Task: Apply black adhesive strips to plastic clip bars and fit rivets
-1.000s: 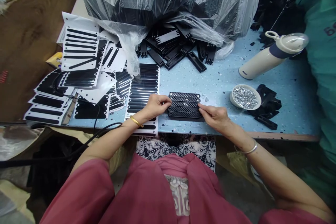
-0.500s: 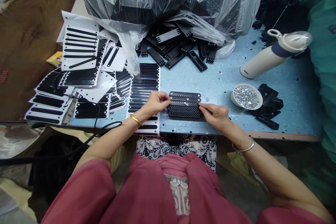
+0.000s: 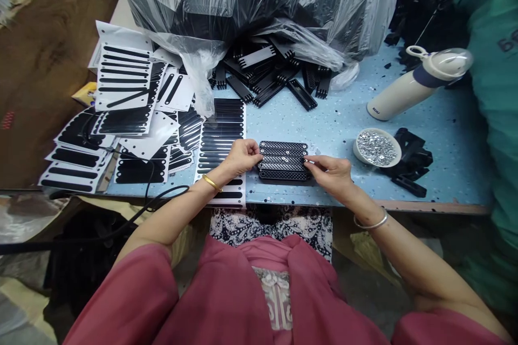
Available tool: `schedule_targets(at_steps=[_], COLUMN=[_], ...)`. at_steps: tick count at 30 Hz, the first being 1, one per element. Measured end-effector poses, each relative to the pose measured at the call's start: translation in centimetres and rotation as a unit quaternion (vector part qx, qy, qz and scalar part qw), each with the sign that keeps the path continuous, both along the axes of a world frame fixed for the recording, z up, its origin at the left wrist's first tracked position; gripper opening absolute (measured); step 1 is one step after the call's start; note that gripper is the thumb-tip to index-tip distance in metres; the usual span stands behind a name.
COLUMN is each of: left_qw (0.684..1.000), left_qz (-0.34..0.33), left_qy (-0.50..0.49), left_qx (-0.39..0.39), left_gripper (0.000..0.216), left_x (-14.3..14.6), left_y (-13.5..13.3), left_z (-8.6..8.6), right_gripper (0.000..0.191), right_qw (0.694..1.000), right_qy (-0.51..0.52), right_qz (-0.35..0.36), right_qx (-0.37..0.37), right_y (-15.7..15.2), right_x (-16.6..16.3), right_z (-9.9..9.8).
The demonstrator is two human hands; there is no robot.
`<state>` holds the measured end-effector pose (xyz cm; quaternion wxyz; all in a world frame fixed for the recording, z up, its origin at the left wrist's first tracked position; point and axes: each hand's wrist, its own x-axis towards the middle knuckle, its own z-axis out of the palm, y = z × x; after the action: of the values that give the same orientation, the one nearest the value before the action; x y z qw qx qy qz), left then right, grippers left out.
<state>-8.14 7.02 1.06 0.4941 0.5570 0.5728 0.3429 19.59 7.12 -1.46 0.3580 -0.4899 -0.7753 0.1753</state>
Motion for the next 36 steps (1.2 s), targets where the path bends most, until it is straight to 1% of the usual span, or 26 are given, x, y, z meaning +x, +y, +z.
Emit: schedule_targets(at_steps=[2, 3, 5, 6, 8, 10, 13, 17, 20, 23, 28, 32, 34, 36], left_qw=[1.0, 0.998, 0.989, 0.979, 0.951, 0.923, 0.892, 0.866, 0.862, 0.856, 0.84, 0.847, 0.853, 0.855], left_qz=[-0.001, -0.002, -0.008, -0.019, -0.062, -0.115, -0.165, -0.187, -0.203, -0.214, -0.204, -0.197, -0.186, -0.176], left_qy=[0.014, 0.032, 0.091, 0.124, 0.184, 0.233, 0.3, 0.349, 0.355, 0.36, 0.378, 0.375, 0.37, 0.362], left_qx=[0.023, 0.047, 0.119, 0.162, 0.239, 0.282, 0.296, 0.305, 0.299, 0.302, 0.333, 0.322, 0.317, 0.328], left_gripper=[0.012, 0.012, 0.011, 0.011, 0.015, 0.02, 0.024, 0.026, 0.026, 0.026, 0.027, 0.026, 0.024, 0.022], left_x=[-0.2, -0.3, -0.2, -0.1, 0.5, 1.3, 2.5, 3.4, 3.6, 3.5, 2.4, 1.7, 1.5, 1.4], left_y=[-0.2, -0.3, -0.7, -0.9, -1.2, -1.3, -1.1, -0.5, -0.1, -0.1, -1.2, -2.3, -2.5, -2.7], left_z=[0.2, 0.3, 0.8, 1.0, 1.4, 1.5, 1.4, 1.1, 1.1, 1.3, 1.3, 0.7, 0.5, 0.5], right_gripper=[0.019, 0.019, 0.02, 0.021, 0.023, 0.025, 0.027, 0.026, 0.025, 0.026, 0.025, 0.025, 0.025, 0.026], right_qw=[1.0, 1.0, 0.998, 0.996, 0.991, 0.986, 0.979, 0.974, 0.975, 0.977, 0.981, 0.984, 0.985, 0.986], right_qy=[-0.009, -0.017, -0.044, -0.061, -0.097, -0.126, -0.169, -0.203, -0.194, -0.182, -0.157, -0.145, -0.136, -0.127], right_qz=[0.0, 0.004, 0.027, 0.043, 0.071, 0.086, 0.087, 0.096, 0.104, 0.106, 0.106, 0.105, 0.106, 0.105], right_qx=[0.003, 0.009, 0.028, 0.039, 0.059, 0.075, 0.078, 0.045, 0.03, 0.035, 0.028, 0.007, 0.007, 0.018], right_y=[0.0, -0.1, -0.2, -0.3, -0.4, -0.5, -0.2, 0.3, 0.3, -0.2, -1.1, -1.1, -1.0, -0.9], right_x=[0.0, -0.1, -0.4, -0.7, -1.5, -2.7, -4.1, -4.9, -4.6, -3.8, -2.6, -2.3, -2.3, -2.4], right_z=[0.3, 0.4, 0.8, 1.0, 1.5, 1.8, 2.0, 1.8, 1.9, 2.1, 1.9, 1.5, 1.4, 1.4])
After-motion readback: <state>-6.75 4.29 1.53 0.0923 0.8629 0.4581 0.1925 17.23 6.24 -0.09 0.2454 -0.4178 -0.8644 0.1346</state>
